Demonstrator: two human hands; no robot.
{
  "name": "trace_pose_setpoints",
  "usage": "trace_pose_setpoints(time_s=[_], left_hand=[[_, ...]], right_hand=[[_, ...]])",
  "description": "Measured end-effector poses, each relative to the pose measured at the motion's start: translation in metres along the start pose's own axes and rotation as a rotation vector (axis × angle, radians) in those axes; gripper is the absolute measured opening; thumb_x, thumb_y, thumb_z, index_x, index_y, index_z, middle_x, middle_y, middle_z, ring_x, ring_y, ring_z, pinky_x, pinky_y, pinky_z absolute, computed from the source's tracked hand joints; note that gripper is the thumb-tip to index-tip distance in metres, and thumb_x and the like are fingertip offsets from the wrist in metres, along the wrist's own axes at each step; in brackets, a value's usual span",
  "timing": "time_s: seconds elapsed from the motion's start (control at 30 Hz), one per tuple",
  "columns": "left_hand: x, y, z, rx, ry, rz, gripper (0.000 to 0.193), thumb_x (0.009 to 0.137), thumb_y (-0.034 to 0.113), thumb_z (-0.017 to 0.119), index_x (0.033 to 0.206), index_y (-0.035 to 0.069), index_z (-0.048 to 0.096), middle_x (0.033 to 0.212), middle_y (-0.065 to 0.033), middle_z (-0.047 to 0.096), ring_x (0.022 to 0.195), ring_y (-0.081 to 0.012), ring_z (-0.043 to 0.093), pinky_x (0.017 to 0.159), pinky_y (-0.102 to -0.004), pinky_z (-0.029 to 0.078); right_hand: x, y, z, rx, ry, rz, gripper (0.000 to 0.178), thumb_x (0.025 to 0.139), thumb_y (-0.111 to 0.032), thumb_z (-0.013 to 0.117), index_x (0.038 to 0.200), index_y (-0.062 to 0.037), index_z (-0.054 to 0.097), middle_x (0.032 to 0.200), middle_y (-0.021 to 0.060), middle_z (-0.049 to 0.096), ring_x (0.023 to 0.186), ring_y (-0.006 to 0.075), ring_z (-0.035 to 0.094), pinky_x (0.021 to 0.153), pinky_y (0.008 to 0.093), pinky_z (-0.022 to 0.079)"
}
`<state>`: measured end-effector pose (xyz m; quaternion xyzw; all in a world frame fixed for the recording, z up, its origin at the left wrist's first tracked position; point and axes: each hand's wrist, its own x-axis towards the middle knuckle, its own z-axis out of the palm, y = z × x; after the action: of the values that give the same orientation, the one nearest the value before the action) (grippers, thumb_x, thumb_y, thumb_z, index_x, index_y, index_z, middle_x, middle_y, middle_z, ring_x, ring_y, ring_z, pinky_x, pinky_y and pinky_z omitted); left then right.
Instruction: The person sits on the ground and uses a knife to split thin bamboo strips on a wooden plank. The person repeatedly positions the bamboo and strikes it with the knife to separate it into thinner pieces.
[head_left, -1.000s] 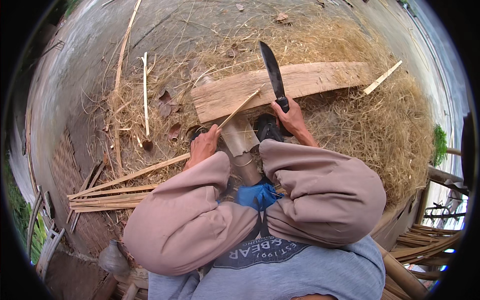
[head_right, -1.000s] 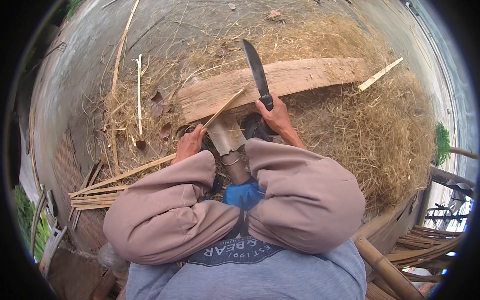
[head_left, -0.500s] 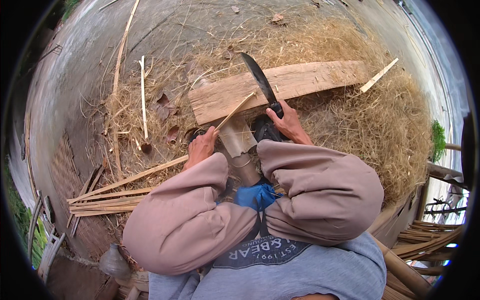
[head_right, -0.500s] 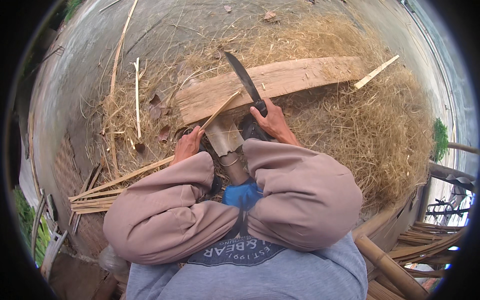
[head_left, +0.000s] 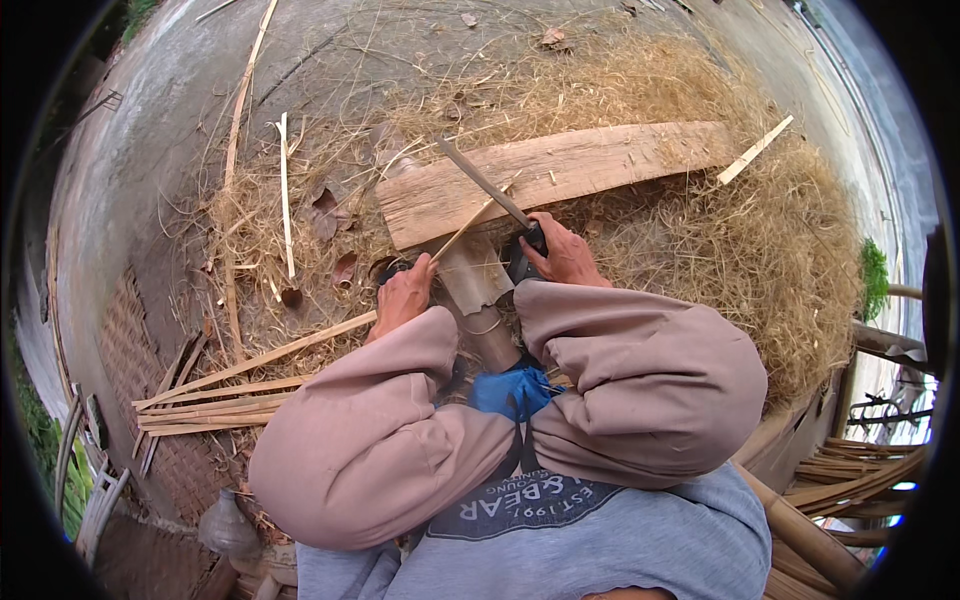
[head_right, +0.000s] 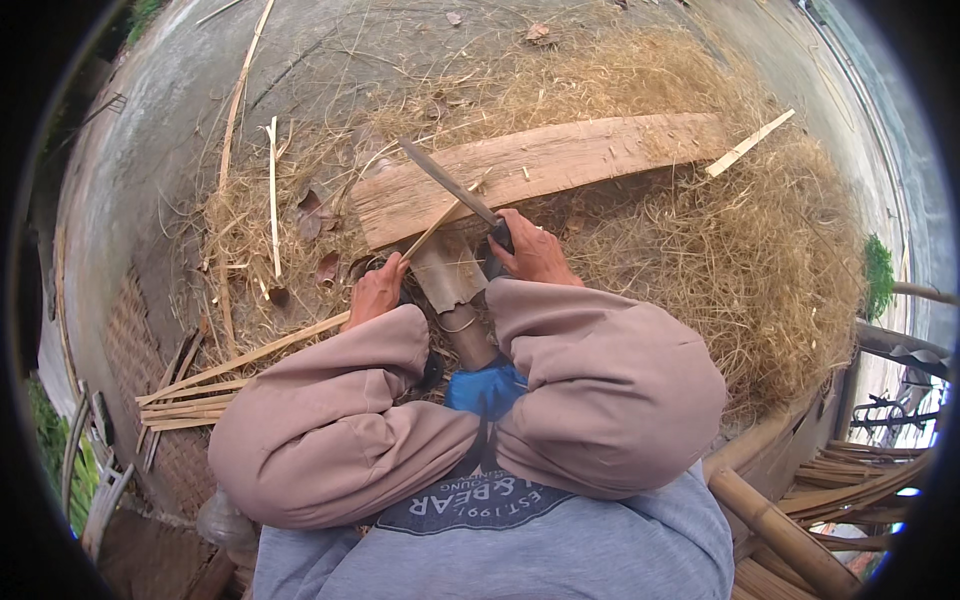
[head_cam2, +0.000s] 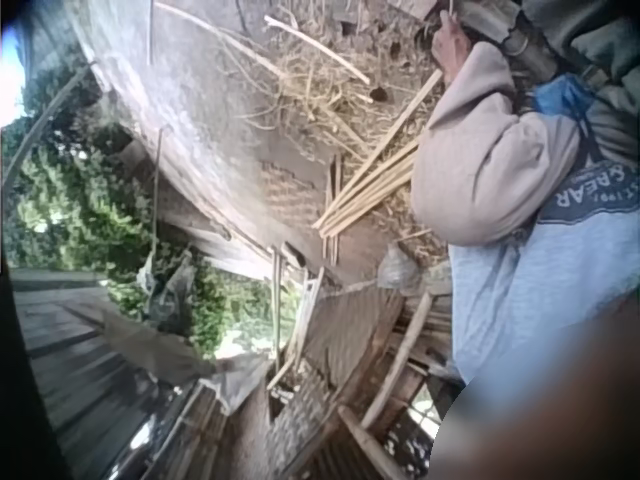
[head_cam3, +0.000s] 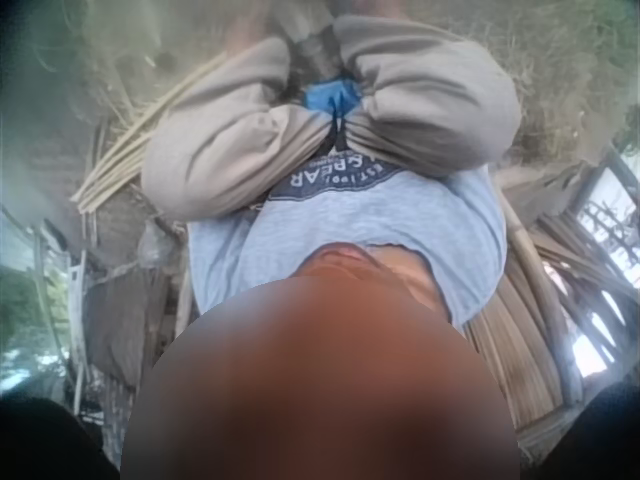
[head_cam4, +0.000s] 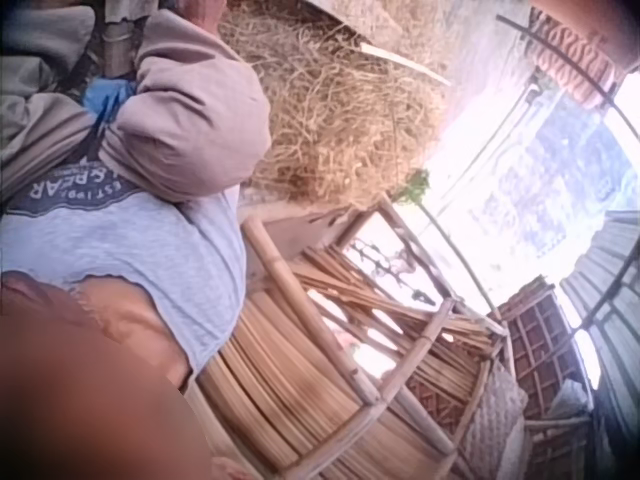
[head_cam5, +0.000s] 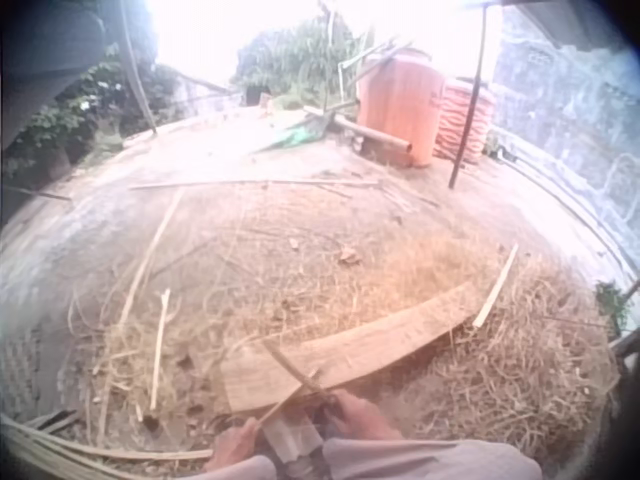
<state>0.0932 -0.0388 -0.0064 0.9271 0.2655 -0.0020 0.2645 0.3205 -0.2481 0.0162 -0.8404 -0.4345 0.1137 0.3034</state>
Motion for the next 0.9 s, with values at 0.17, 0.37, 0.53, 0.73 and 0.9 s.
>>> trace_pose_setpoints(time_s=[0.17, 0.37, 0.53, 0.73, 0.9], left_hand=[[0.0, 0.005, -0.005, -0.027, 0.022, -0.003, 0.026, 0.108, 0.036, 0.05, 0.113, 0.011, 0.056, 0.073, -0.0278, 0.065, 0.073, -0.0516, 0.064, 0.061, -0.0625, 0.047], [-0.002, 0.006, -0.002, -0.034, 0.026, 0.008, 0.027, 0.108, 0.036, 0.051, 0.113, 0.01, 0.057, 0.074, -0.0272, 0.066, 0.073, -0.0504, 0.065, 0.061, -0.0605, 0.048], [0.0, 0.007, -0.006, 0.001, -0.005, -0.007, 0.027, 0.108, 0.036, 0.051, 0.114, 0.01, 0.058, 0.075, -0.0275, 0.067, 0.074, -0.0498, 0.066, 0.061, -0.0609, 0.048], [0.001, 0.005, -0.003, -0.017, -0.004, -0.002, 0.026, 0.109, 0.036, 0.05, 0.116, 0.013, 0.057, 0.075, -0.0281, 0.066, 0.073, -0.0514, 0.065, 0.061, -0.0625, 0.048], [0.0, 0.008, -0.006, 0.006, -0.016, -0.019, 0.026, 0.109, 0.037, 0.049, 0.116, 0.013, 0.057, 0.075, -0.0283, 0.066, 0.075, -0.0522, 0.064, 0.063, -0.0629, 0.047]], right_hand=[[0.005, 0.007, 0.003, -0.05, -0.085, 0.085, 0.036, 0.093, -0.024, 0.071, 0.119, -0.0077, 0.052, 0.104, 0.0214, 0.069, 0.092, 0.0454, 0.068, 0.075, 0.0528, 0.054], [0.002, -0.004, 0.0, -0.017, -0.076, 0.077, 0.037, 0.094, -0.026, 0.071, 0.121, -0.0075, 0.054, 0.101, 0.0232, 0.07, 0.093, 0.0476, 0.068, 0.076, 0.0527, 0.053], [0.009, -0.001, 0.001, -0.009, -0.073, 0.073, 0.036, 0.094, -0.029, 0.07, 0.119, -0.0082, 0.054, 0.101, 0.022, 0.07, 0.091, 0.0465, 0.068, 0.074, 0.0535, 0.055], [0.006, 0.002, 0.004, -0.174, -0.067, 0.143, 0.037, 0.094, -0.028, 0.07, 0.119, -0.0081, 0.051, 0.101, 0.0209, 0.068, 0.088, 0.0445, 0.07, 0.072, 0.0538, 0.055], [0.0, 0.0, 0.007, -0.245, -0.056, 0.079, 0.041, 0.091, -0.027, 0.073, 0.118, -0.008, 0.048, 0.102, 0.0185, 0.068, 0.087, 0.0442, 0.07, 0.071, 0.0542, 0.055]])
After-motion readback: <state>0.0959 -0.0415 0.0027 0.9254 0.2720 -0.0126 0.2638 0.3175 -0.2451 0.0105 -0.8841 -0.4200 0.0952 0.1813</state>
